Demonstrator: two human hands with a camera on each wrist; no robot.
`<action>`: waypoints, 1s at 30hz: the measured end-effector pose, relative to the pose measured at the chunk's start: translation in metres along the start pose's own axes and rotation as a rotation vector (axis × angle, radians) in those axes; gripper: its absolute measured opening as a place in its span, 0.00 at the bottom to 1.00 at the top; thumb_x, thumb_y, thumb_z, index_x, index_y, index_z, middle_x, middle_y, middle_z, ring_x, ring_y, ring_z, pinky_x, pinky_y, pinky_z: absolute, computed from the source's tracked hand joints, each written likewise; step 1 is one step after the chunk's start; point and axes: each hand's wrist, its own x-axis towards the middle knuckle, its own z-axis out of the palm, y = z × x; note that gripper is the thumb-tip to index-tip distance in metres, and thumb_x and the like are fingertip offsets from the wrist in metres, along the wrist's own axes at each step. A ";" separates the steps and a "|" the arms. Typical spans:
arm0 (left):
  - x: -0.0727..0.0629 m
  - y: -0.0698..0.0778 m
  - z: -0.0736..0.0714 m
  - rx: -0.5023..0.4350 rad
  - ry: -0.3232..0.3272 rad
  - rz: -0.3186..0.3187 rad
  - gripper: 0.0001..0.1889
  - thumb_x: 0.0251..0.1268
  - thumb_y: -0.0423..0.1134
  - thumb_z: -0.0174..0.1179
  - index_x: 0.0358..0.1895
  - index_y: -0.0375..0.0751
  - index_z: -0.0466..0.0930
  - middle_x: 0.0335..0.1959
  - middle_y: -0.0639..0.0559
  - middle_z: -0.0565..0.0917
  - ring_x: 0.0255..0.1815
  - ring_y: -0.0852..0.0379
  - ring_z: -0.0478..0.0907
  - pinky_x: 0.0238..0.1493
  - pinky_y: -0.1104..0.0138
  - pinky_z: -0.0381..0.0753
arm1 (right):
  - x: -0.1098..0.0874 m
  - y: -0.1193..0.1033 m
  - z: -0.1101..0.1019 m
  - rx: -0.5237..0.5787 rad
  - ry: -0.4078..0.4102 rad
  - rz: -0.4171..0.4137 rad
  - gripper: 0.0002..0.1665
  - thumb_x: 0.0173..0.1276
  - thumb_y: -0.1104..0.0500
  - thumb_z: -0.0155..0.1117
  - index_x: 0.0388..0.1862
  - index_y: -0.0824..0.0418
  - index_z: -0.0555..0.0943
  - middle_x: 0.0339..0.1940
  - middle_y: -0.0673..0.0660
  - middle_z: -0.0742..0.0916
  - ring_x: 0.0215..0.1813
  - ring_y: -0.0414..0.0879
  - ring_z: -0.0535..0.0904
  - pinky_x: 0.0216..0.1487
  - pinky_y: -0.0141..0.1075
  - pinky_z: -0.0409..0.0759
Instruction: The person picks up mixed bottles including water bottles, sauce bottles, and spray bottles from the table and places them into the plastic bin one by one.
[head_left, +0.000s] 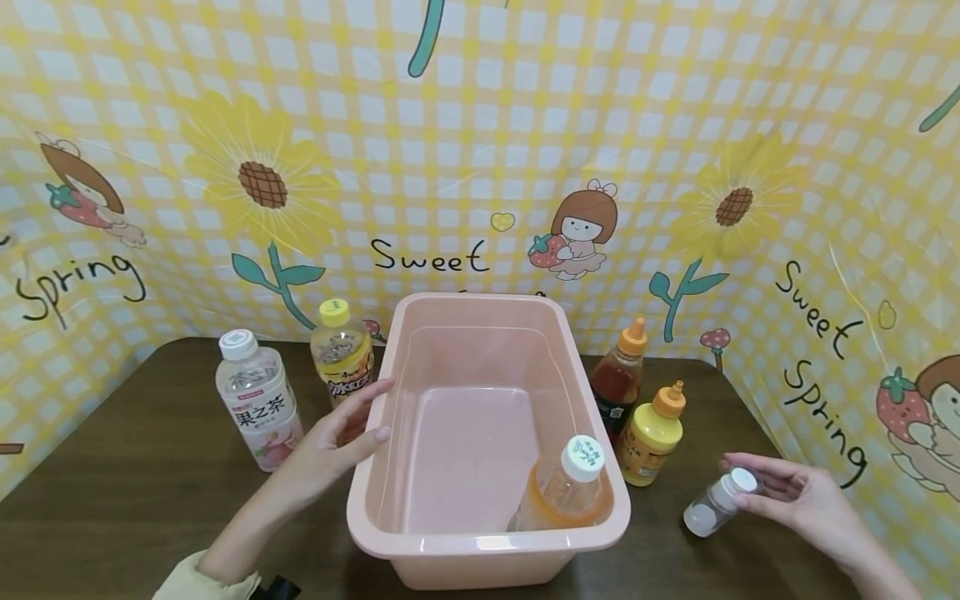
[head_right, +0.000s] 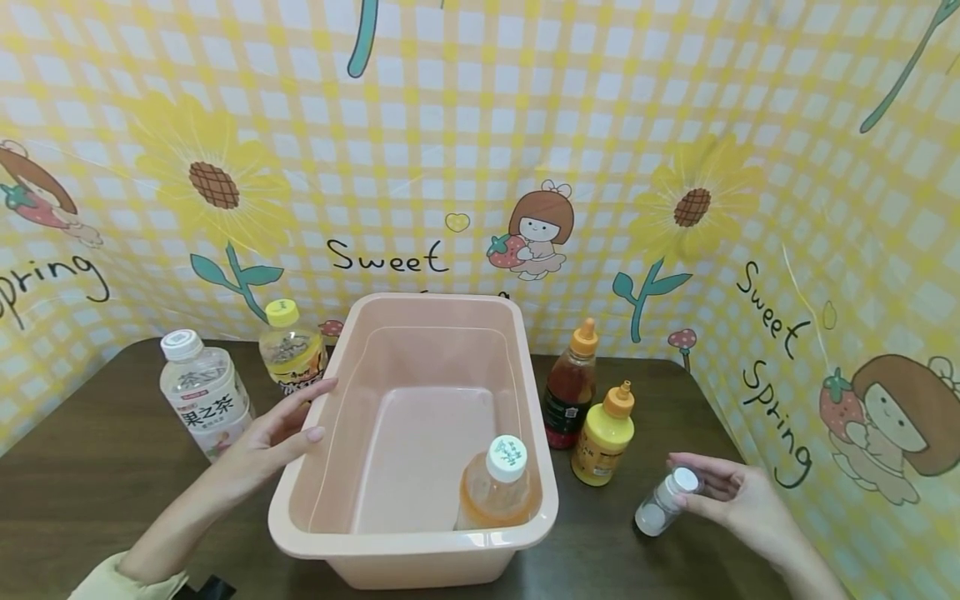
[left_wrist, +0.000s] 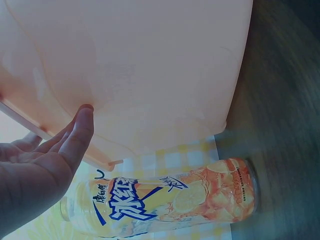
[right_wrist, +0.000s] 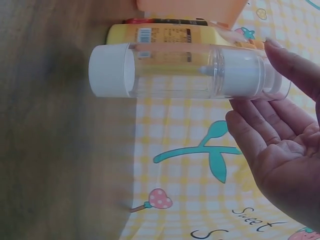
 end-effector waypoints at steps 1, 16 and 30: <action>0.000 0.000 0.000 -0.001 -0.001 0.000 0.28 0.67 0.33 0.50 0.68 0.37 0.53 0.59 0.26 0.64 0.49 0.66 0.73 0.44 0.64 0.79 | 0.000 -0.002 -0.001 -0.009 0.006 0.002 0.25 0.55 0.77 0.60 0.52 0.60 0.78 0.45 0.41 0.84 0.46 0.32 0.79 0.38 0.28 0.79; 0.000 0.000 0.000 -0.001 0.004 -0.005 0.28 0.67 0.33 0.50 0.68 0.37 0.54 0.59 0.26 0.64 0.49 0.66 0.73 0.44 0.63 0.79 | 0.014 -0.029 -0.011 0.038 0.063 -0.044 0.27 0.55 0.79 0.58 0.50 0.56 0.81 0.44 0.44 0.85 0.45 0.33 0.79 0.38 0.26 0.79; 0.000 -0.001 0.001 0.001 0.008 0.001 0.27 0.67 0.32 0.50 0.68 0.36 0.54 0.57 0.27 0.67 0.48 0.67 0.74 0.43 0.66 0.78 | 0.021 -0.058 -0.014 -0.149 0.173 -0.042 0.25 0.53 0.76 0.63 0.49 0.58 0.81 0.40 0.39 0.85 0.42 0.30 0.80 0.35 0.24 0.78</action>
